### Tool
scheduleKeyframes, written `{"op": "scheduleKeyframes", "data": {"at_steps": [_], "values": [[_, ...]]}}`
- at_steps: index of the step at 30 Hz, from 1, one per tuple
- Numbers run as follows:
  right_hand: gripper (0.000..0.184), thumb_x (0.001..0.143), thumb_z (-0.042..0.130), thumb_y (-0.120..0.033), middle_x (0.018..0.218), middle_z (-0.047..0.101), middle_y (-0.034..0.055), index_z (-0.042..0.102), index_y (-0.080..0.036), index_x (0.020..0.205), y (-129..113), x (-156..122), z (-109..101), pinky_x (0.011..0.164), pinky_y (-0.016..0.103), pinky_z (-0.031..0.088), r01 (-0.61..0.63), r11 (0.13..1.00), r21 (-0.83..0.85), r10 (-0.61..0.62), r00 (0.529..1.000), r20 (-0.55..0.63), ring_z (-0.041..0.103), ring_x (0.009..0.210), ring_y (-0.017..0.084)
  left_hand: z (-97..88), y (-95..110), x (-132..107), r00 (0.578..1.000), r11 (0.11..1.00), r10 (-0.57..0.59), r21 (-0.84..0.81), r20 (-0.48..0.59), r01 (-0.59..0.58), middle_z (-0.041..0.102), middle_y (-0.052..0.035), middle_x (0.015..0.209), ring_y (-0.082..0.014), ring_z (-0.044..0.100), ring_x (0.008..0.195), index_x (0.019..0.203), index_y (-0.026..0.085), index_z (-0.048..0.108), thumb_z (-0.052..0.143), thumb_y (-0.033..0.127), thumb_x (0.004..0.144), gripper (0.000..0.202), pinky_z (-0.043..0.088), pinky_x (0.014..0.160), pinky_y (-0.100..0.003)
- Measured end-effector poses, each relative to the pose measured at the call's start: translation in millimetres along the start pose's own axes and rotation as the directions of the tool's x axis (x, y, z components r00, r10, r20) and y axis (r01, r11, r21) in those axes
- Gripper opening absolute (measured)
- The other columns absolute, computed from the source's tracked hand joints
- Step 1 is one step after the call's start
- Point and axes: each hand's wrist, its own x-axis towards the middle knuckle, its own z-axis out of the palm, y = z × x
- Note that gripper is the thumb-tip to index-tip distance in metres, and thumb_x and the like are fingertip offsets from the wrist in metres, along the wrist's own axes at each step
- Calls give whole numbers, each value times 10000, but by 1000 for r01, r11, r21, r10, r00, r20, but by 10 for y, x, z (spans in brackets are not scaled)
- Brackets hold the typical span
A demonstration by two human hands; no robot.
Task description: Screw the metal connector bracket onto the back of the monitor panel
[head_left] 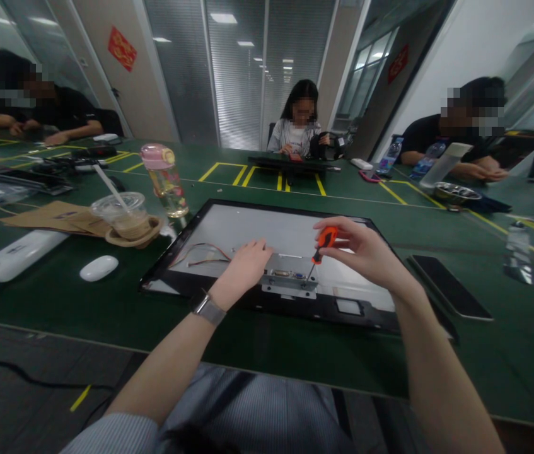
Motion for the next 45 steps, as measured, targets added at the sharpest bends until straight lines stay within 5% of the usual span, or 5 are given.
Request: {"op": "scheduleKeyframes", "data": {"at_steps": [14, 21, 27, 34, 45], "values": [[317, 892, 674, -299, 1086, 681, 63, 430, -271, 1092, -62, -67, -69, 766, 448, 623, -13, 992, 123, 6, 998, 58, 725, 887, 236, -55, 15, -12, 999, 1000, -12, -14, 32, 13, 600, -133, 1172, -251, 593, 1061, 1218, 128, 613, 382, -17, 910, 411, 518, 881, -369], [442, 847, 712, -321, 1055, 670, 33, 456, -314, 1209, -7, 64, 93, 782, 427, 643, 48, 973, 224, 45, 920, -389, 729, 840, 220, -46, 14, -15, 1000, 1000, -10, -15, 14, 11, 604, -134, 1149, -253, 597, 1045, 1190, 132, 633, 379, -25, 900, 416, 522, 874, -369], [465, 817, 709, -309, 999, 633, 12, 464, -323, 1212, 27, 102, 558, 672, 382, 656, 76, 984, 162, 21, 850, -527, 713, 829, 215, -33, 8, -16, 1000, 1000, -7, -7, 2, 7, 609, -131, 1152, -254, 601, 1034, 1197, 129, 620, 391, 2, 921, 381, 517, 875, -372], [397, 829, 708, -310, 981, 655, 18, 561, -309, 1197, 57, 19, 902, 620, 363, 645, 160, 986, -44, -160, 847, -507, 705, 825, 214, -80, 30, -37, 1000, 999, -8, -46, 4, 9, 607, -123, 1076, -247, 590, 1001, 1113, 126, 627, 436, 32, 924, 284, 505, 869, -373], [383, 863, 707, -314, 984, 681, 30, 594, -318, 1229, 63, -9, 981, 619, 365, 647, 209, 971, -117, -240, 859, -452, 701, 789, 206, -153, 61, -20, 996, 996, -48, -68, 74, 53, 604, -131, 1109, -242, 594, 1001, 1104, 123, 621, 423, 4, 913, 299, 515, 860, -374]]}}
